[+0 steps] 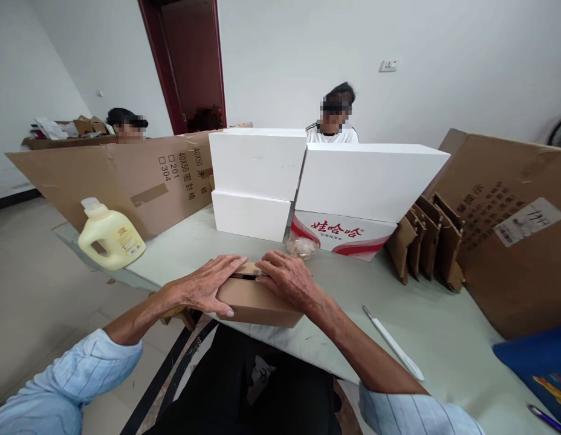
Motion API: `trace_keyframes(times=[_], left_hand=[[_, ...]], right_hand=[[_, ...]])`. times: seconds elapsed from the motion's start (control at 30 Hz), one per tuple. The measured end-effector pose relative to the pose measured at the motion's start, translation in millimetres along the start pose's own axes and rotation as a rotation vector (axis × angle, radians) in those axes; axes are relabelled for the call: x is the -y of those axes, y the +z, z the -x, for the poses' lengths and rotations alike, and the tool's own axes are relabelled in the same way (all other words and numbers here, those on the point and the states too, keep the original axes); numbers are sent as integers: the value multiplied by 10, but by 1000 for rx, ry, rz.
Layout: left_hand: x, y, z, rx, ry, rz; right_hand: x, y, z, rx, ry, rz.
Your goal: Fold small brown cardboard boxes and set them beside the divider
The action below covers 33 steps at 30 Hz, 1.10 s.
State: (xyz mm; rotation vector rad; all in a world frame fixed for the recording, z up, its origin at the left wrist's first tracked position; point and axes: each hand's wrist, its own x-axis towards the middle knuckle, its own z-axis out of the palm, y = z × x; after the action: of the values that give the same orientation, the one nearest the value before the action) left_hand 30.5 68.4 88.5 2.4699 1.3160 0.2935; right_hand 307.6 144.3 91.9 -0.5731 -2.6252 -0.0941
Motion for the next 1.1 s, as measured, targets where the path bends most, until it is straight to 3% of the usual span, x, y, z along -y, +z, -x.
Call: trace_keyframes(times=[0.37,0.83,1.1], left_hand=[[-51,-20,18,-15,32,-32],[-38,108,55,-63,61,-86],[-100,101,64,-27,49,-150]], right_hand=[[37,-31,-14,-64,27,-233],[25,-96,-80,-4,452,-646],[-96,-61,-96,-50,545,-825]])
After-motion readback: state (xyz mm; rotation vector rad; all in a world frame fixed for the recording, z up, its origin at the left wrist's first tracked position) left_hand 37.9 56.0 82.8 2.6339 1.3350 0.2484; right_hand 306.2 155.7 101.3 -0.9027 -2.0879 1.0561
